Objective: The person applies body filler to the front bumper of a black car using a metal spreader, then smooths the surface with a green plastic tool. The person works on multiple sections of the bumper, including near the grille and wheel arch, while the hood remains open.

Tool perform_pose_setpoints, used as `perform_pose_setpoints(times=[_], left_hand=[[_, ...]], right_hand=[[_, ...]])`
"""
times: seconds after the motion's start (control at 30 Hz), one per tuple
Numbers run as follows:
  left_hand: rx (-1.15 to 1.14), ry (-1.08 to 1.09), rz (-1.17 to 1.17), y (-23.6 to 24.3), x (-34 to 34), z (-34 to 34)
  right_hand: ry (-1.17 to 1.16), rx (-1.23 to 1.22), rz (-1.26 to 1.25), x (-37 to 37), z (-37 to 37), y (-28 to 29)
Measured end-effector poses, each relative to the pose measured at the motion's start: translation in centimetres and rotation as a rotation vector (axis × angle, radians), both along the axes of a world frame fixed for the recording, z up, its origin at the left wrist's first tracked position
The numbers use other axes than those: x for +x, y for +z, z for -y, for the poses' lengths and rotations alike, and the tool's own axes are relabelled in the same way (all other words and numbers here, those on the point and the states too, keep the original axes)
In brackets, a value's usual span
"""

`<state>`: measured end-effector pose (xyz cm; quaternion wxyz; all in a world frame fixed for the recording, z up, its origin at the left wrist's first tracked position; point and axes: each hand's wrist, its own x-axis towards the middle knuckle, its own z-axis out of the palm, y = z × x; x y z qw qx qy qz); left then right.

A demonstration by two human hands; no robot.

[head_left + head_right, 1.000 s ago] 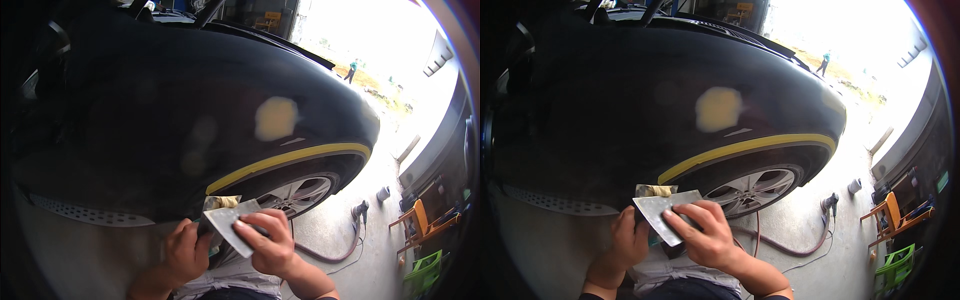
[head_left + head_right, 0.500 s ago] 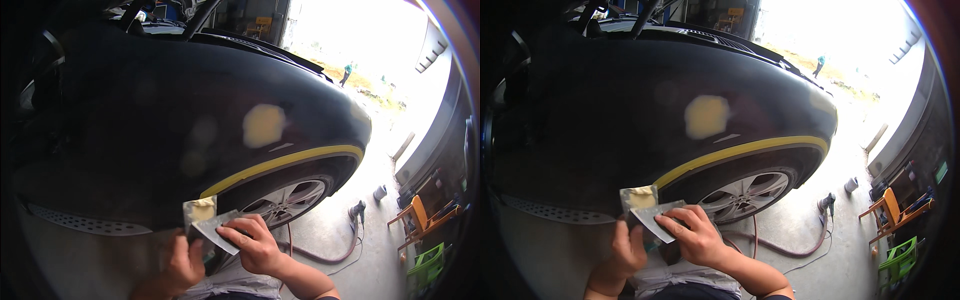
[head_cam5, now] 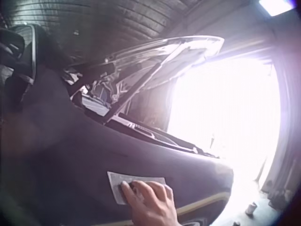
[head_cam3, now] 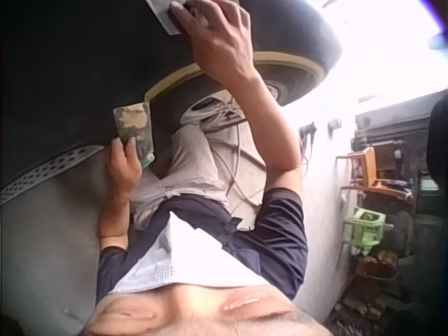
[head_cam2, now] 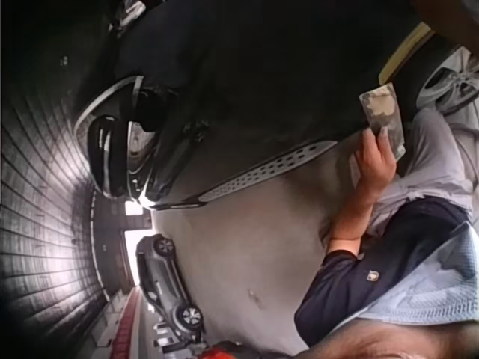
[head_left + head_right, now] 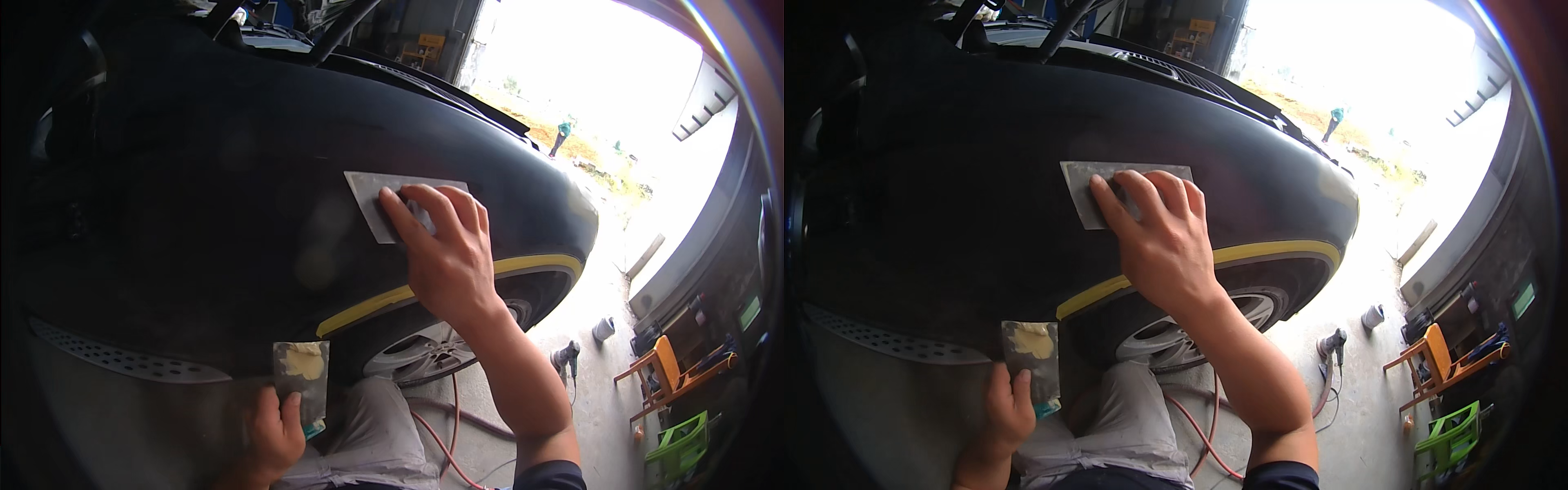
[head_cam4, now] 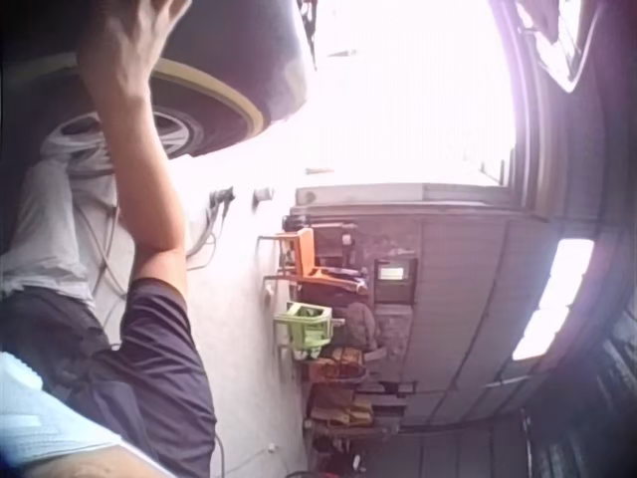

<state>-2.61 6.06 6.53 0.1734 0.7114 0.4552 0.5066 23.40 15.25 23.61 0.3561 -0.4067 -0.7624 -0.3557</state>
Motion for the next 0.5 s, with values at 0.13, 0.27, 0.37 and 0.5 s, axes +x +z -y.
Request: perform_pose_setpoints(times=[0.13, 0.27, 0.37, 0.5], left_hand=[[0.018, -0.005, -0.062, -0.5, -0.3, -0.4], [-0.056, -0.027, -0.033, -1.2, -0.3, -0.5], [-0.053, -0.049, 0.008, -1.4, 0.3, -1.0], [-0.007, -0.056, -0.035, -1.6, 0.6, -1.0]], right_hand=[[-0.074, 0.015, 0.010, -1.0, -0.9, 0.2], [-0.093, -0.063, -0.004, -1.9, -0.5, 0.3], [-0.090, -0.114, 0.014, -2.0, 0.1, -0.3], [-0.097, -0.231, 0.090, -2.3, 1.4, -0.6]])
